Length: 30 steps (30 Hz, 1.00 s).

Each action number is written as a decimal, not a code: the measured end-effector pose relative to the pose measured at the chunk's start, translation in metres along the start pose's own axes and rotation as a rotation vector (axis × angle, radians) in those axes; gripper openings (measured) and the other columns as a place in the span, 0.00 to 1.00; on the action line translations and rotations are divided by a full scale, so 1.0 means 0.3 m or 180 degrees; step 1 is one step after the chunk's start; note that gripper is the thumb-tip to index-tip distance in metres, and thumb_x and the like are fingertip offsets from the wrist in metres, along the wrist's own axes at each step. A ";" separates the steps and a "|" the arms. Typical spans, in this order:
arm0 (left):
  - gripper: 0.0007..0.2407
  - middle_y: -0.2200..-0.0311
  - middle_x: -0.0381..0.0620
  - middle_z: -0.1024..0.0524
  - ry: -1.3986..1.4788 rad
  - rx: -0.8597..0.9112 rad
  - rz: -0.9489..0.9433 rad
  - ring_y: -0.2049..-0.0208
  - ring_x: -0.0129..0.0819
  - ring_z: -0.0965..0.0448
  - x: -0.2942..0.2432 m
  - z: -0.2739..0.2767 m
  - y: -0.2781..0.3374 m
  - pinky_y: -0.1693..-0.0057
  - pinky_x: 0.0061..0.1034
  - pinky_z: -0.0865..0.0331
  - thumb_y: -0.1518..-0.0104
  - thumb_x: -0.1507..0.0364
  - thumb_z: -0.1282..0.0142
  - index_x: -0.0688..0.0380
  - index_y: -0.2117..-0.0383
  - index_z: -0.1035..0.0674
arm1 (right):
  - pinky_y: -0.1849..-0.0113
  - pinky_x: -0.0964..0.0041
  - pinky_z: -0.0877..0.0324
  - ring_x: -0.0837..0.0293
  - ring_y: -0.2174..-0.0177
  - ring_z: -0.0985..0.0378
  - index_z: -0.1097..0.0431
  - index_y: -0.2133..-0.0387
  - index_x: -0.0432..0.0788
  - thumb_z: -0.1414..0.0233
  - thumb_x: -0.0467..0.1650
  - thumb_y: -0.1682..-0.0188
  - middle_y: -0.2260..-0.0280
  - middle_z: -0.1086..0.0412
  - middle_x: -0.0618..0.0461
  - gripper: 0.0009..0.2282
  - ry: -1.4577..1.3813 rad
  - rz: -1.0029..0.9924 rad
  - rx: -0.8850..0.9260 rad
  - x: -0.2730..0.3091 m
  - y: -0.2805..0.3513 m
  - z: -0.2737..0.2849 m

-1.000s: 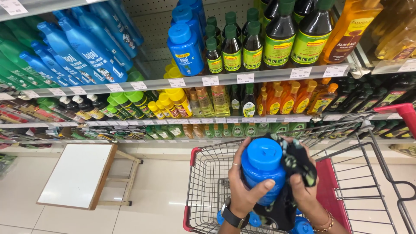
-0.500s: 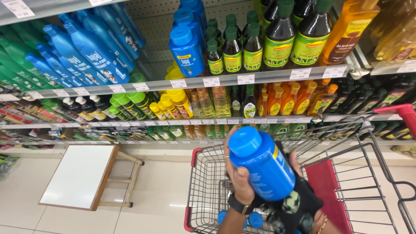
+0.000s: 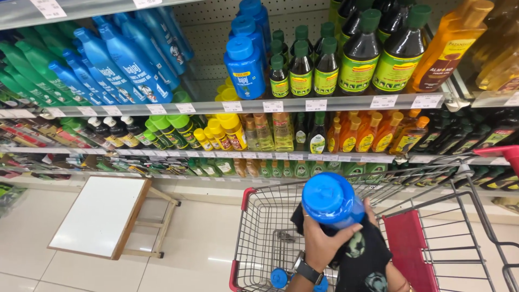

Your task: Selecting and organizing bottles of oil in a shopping cart.

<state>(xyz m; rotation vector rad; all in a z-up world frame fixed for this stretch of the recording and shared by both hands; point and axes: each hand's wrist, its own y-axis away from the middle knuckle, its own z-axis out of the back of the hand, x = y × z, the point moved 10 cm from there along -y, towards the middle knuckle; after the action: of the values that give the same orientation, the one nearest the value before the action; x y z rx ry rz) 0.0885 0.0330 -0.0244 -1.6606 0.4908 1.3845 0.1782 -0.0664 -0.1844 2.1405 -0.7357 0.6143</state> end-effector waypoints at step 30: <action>0.49 0.36 0.73 0.40 -0.1280 0.0250 -0.1028 0.35 0.66 0.37 -0.245 0.701 -0.416 0.33 0.50 0.41 0.52 0.56 0.28 0.71 0.30 0.49 | 0.42 0.56 0.39 0.52 0.39 0.39 0.63 0.30 0.39 0.34 0.22 0.73 0.36 0.47 0.43 0.55 0.2078 0.3596 0.0127 0.175 0.166 -1.026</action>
<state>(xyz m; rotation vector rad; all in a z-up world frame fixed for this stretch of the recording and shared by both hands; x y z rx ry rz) 0.0416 0.2537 0.0956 -1.2846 0.0408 1.3863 0.1262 0.1352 0.0535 1.2237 -1.4941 1.7842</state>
